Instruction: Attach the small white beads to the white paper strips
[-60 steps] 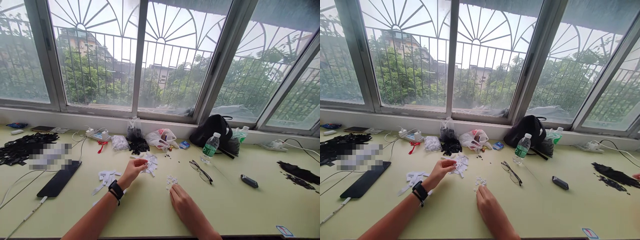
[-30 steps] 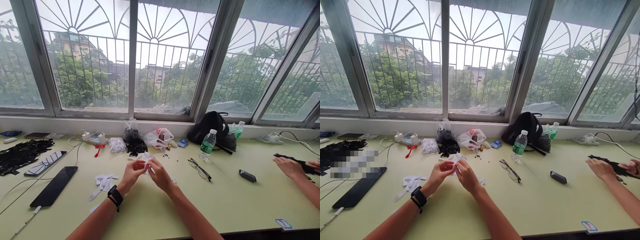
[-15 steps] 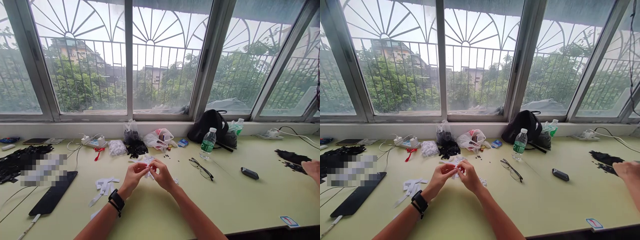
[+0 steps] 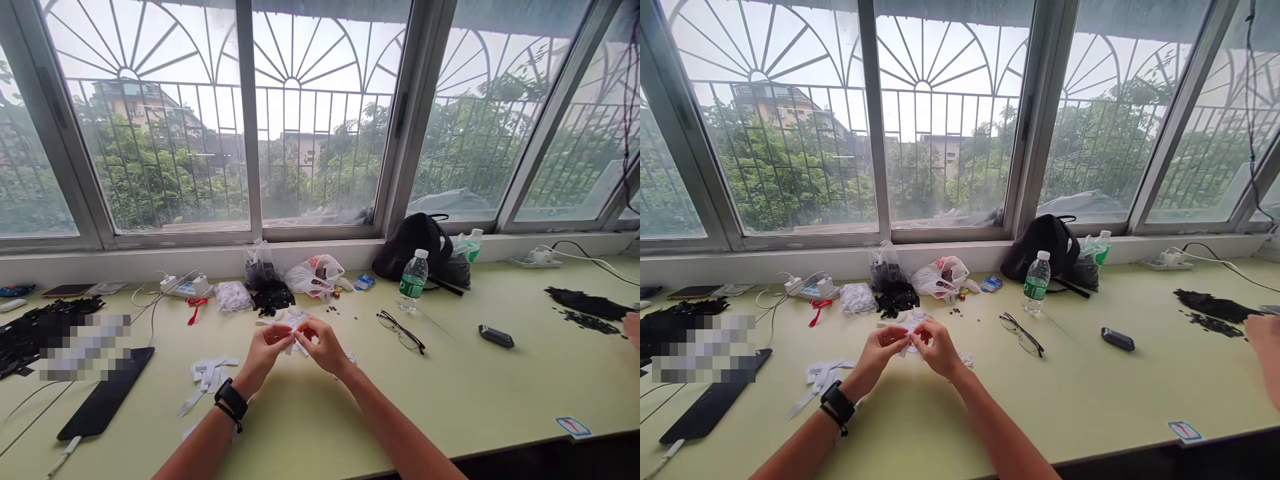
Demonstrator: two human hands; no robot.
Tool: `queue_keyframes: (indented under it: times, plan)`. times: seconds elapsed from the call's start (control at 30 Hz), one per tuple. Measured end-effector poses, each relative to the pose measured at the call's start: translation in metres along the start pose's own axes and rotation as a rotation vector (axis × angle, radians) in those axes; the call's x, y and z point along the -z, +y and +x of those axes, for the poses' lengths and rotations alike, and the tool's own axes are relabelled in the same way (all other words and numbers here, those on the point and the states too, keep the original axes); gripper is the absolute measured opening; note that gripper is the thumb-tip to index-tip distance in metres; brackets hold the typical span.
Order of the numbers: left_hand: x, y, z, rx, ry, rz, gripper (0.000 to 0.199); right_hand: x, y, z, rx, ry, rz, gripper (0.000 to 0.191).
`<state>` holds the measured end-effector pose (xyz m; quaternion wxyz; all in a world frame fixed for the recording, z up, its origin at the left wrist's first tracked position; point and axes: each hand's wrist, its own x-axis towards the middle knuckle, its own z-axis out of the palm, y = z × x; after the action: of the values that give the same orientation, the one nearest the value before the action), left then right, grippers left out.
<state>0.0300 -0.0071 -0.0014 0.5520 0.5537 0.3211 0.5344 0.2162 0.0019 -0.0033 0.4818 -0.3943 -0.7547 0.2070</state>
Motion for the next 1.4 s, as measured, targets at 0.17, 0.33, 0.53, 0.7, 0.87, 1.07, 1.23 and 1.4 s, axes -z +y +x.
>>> queue_keyframes:
  times: [0.17,0.33,0.53,0.7,0.87,1.07,1.23,1.4]
  plan:
    - [-0.001,-0.002,0.0,0.03,0.044,0.009,0.029,-0.001,0.001,0.0,-0.003,-0.005,-0.032,0.012]
    - [-0.001,-0.004,0.001,0.047,0.071,0.03,0.03,0.0,0.005,0.0,-0.022,-0.011,-0.014,0.012]
    - [0.002,-0.006,0.002,0.037,0.125,0.05,0.03,-0.002,0.011,0.001,-0.03,-0.016,0.042,0.014]
    - [0.003,-0.007,0.003,0.028,0.108,0.035,0.031,-0.002,0.015,0.001,-0.049,-0.011,0.039,0.014]
    - [0.003,-0.007,0.003,0.035,0.09,0.021,0.034,-0.002,0.015,0.001,-0.07,-0.009,0.059,0.014]
    - [0.002,-0.007,0.003,0.029,0.093,0.056,0.032,-0.001,0.014,0.001,-0.06,-0.015,0.072,0.014]
    - [0.002,-0.007,0.002,0.033,0.101,0.045,0.03,-0.002,0.014,0.001,-0.077,-0.037,0.121,0.013]
    - [0.002,-0.006,0.002,0.027,0.088,0.032,0.033,-0.002,0.015,0.0,-0.102,-0.039,0.157,0.013]
